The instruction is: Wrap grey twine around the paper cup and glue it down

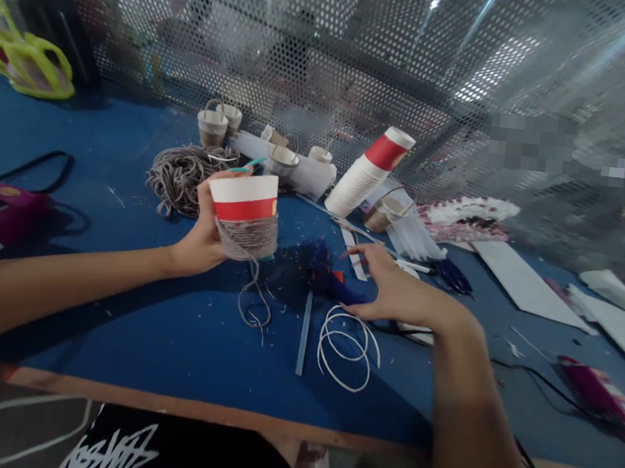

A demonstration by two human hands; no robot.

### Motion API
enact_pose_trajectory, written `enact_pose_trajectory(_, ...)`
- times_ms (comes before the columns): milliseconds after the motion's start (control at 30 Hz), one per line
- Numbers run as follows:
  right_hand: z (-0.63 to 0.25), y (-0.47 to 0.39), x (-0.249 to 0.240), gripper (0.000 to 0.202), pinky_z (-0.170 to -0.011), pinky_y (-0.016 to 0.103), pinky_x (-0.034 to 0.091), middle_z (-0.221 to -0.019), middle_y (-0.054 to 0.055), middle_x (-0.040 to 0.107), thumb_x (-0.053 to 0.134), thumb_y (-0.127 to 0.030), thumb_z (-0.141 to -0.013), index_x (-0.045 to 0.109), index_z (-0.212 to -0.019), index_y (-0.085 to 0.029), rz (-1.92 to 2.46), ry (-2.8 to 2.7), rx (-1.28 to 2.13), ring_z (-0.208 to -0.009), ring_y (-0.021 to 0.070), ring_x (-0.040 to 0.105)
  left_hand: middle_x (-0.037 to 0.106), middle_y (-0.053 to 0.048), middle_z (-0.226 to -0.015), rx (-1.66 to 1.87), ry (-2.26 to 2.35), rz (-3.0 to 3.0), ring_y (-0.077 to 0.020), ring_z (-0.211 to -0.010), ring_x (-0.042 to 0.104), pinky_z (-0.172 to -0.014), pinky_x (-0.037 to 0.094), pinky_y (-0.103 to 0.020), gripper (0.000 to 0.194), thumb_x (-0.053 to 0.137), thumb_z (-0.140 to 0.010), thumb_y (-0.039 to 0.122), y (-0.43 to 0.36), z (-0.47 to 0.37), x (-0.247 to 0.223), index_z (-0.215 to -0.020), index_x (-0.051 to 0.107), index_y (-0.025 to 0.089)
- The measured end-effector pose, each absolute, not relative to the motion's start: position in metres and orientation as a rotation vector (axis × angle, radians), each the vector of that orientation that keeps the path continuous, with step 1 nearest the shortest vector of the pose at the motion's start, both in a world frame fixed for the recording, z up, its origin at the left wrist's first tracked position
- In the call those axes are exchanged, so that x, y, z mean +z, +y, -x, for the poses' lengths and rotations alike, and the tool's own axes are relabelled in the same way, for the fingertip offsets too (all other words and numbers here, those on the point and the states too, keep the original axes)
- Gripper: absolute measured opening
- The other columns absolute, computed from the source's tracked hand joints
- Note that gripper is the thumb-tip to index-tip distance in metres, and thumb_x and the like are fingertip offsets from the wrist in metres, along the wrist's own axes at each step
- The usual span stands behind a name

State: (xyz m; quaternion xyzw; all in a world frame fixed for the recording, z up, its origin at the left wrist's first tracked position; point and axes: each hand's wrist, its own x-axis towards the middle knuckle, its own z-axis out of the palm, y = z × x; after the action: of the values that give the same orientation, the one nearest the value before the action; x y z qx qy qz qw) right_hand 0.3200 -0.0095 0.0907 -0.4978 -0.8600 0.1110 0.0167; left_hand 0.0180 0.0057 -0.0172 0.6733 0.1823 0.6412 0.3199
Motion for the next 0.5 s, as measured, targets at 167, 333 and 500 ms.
enact_pose_trajectory(167, -0.305, -0.018, 0.080, 0.047, -0.087, 0.048, 0.054, -0.108, 0.010, 0.056, 0.067, -0.018, -0.058, 0.048, -0.102, -0.020, 1.743, -2.718, 0.259, -0.105, 0.0319, 0.058, 0.041, -0.010, -0.141, 1.698, 0.476, -1.907, -0.0290, -0.130, 0.050, -0.114, 0.040, -0.054, 0.094, 0.087, -0.065, 0.032, 0.005, -0.018, -0.017, -0.136, 0.025, 0.036)
enact_pose_trajectory(333, -0.283, -0.020, 0.068, 0.027, -0.071, 0.041, 0.053, -0.089, 0.009, 0.056, 0.059, -0.012, -0.061, 0.044, -0.081, -0.022, 1.702, -2.730, 0.064, -0.085, 0.0281, 0.060, 0.038, -0.009, -0.143, 1.735, 0.447, -1.944, -0.0299, -0.133, 0.046, -0.106, 0.047, -0.049, 0.097, 0.090, -0.061, 0.029, 0.009, -0.015, -0.017, -0.136, 0.028, 0.036)
enact_pose_trajectory(500, -0.289, -0.008, 0.066, 0.012, -0.071, 0.042, 0.052, -0.083, 0.009, 0.061, 0.058, -0.023, -0.068, 0.054, -0.080, -0.021, 1.674, -2.336, 0.027, -0.076, 0.0258, 0.062, 0.042, -0.008, -0.141, 1.633, 0.467, -1.885, -0.0238, -0.122, 0.055, -0.091, 0.056, -0.034, 0.085, 0.087, -0.064, 0.023, 0.003, -0.015, -0.012, -0.129, 0.033, 0.034)
